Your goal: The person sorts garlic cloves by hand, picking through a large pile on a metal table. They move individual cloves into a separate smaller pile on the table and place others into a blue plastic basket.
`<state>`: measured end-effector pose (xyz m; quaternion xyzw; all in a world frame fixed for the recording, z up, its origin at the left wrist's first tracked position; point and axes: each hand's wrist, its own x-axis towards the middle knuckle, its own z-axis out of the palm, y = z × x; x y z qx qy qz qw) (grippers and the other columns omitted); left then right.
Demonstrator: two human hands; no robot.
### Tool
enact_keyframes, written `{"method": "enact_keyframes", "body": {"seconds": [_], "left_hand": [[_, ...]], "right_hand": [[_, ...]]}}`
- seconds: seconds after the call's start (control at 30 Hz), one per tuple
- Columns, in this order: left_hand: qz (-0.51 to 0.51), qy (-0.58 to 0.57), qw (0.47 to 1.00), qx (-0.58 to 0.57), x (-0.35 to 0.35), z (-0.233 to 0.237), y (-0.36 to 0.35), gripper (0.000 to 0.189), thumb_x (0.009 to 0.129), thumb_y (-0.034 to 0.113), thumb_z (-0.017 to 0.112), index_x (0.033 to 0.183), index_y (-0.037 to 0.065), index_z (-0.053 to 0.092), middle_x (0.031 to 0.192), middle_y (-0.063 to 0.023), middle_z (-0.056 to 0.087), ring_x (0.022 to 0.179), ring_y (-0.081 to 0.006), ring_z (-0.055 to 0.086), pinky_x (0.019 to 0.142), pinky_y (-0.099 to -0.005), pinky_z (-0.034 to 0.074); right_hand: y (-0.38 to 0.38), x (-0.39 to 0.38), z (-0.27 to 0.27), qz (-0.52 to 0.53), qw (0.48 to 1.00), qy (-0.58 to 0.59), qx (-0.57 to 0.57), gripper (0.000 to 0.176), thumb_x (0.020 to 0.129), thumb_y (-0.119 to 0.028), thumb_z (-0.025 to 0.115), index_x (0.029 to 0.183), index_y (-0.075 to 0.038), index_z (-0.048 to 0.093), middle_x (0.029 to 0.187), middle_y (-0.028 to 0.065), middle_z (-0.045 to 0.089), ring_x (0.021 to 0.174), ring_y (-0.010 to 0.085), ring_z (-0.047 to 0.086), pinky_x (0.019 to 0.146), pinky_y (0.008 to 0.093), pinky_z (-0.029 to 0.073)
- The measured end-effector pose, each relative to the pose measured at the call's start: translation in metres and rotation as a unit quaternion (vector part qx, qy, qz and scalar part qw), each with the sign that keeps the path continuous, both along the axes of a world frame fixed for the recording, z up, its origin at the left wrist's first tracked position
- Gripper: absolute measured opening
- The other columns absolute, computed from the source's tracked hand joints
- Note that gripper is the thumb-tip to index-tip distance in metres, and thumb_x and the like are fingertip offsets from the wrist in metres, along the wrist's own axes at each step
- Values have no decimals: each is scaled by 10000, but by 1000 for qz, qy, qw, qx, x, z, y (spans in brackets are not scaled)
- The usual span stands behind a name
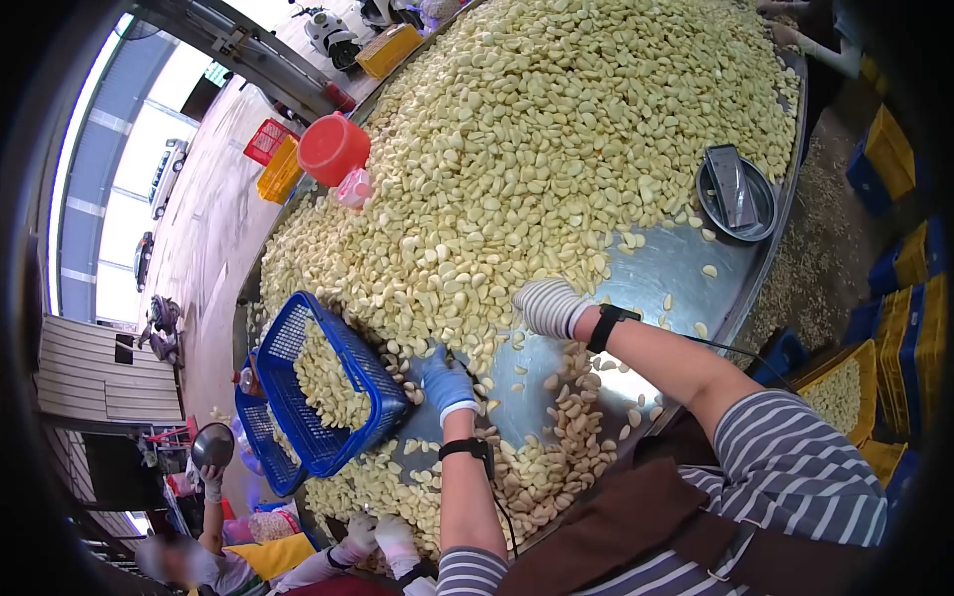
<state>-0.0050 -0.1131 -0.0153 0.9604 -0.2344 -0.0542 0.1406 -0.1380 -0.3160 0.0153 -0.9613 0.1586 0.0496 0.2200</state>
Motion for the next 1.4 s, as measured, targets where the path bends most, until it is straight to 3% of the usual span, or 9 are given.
{"method": "enact_keyframes", "body": {"seconds": [0.2,0.27,0.3,0.43,0.6,0.67,0.8,1.07,1.4], "left_hand": [[51,54,990,-117,-15,-42,29,366,857,42,523,1220,49,568,949,-163,619,851,-322,606,773,-368,478],[184,202,876,-397,-18,-50,41,348,833,-6,506,1168,26,592,832,-106,604,698,-248,604,623,-326,501],[270,377,730,-503,-18,-37,50,289,800,-44,496,1055,16,618,767,-55,581,582,-162,560,483,-274,471],[319,457,628,-542,-7,4,55,110,837,89,564,941,61,588,682,-40,546,491,-115,491,390,-214,381],[301,347,748,-480,50,-7,33,192,854,162,594,999,35,593,739,-57,580,586,-136,541,467,-235,431],[165,91,909,-372,70,-28,20,284,857,160,603,1088,-4,584,875,-111,626,727,-212,595,649,-290,484],[130,112,965,-201,75,-32,9,347,853,129,585,1161,-28,556,1036,-183,640,924,-282,613,830,-339,462],[184,168,961,-116,80,-27,16,234,834,152,614,974,-16,530,900,-179,643,800,-309,623,757,-385,483],[98,-58,993,29,41,-40,37,216,806,96,558,998,-4,566,943,-236,629,881,-395,614,819,-429,485]], "right_hand": [[29,2,1,66,996,-52,23,114,732,-107,579,765,-11,631,686,170,620,660,353,632,577,440,501],[43,-1,-24,102,992,-75,16,110,739,-109,577,762,-17,631,683,157,625,634,334,636,538,434,497],[48,-1,-29,123,989,-84,-12,108,738,-102,577,775,-15,630,685,155,628,632,327,639,532,431,498],[60,0,-34,154,985,-77,-23,117,745,-70,565,823,-3,622,695,154,637,657,318,651,549,431,507],[58,1,-17,95,995,-13,41,126,759,-65,568,849,15,606,758,181,642,723,343,655,601,443,520],[53,-4,-18,49,994,-39,91,160,762,-69,579,892,24,593,828,201,643,779,361,651,650,442,527],[49,1,-3,59,993,59,84,203,754,-77,584,926,32,589,871,210,647,830,359,651,683,439,528],[44,-2,-21,95,993,17,64,206,770,-159,619,878,15,607,798,205,644,813,361,651,701,438,523],[45,-13,-17,59,996,30,58,184,784,-53,565,947,21,607,930,225,617,867,373,638,742,437,520]]}}
